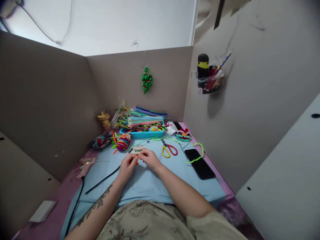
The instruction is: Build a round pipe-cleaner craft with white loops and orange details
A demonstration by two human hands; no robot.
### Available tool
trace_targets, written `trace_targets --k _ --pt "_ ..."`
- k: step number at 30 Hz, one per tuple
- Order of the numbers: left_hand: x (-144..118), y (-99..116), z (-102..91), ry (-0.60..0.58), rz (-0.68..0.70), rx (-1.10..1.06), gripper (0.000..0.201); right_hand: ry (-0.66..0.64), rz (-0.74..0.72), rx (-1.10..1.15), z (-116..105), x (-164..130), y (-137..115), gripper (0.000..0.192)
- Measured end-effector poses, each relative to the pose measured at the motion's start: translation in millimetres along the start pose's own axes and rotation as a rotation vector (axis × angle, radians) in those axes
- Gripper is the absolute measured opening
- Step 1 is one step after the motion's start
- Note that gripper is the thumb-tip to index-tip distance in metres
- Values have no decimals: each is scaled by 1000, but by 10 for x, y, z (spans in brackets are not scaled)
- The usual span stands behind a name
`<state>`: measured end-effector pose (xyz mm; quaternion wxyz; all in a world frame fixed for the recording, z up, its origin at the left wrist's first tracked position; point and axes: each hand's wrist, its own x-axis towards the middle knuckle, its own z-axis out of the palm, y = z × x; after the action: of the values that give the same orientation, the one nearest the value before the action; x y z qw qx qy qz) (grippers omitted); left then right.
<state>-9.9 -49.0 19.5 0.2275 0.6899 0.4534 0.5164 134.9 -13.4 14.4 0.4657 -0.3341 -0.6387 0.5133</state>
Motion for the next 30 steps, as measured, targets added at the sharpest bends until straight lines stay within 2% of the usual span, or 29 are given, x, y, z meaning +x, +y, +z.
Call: trace_targets --k 2,6,9,16,23,26,30 --pt "1 0 -2 -1 -9 -3 21 15 -13 -30 3 -8 -17 24" --pt "6 -9 -3 0 -41 16 24 68 -126 -140 20 -20 -62 18" --pt "8 -16 -10 -9 -35 12 23 41 -133 -170 24 -19 -71 16" --pt "4 -38 -8 -9 -9 14 19 -5 -44 -69 -1 -8 -38 19" --pt "-7 -80 20 4 -42 -48 15 30 50 62 -21 29 16 17" --pt "-4 -70 16 14 -80 -81 14 -19 127 202 -11 25 7 18" --pt "5 -67 6 37 -123 -144 12 -157 269 408 3 0 -41 23"
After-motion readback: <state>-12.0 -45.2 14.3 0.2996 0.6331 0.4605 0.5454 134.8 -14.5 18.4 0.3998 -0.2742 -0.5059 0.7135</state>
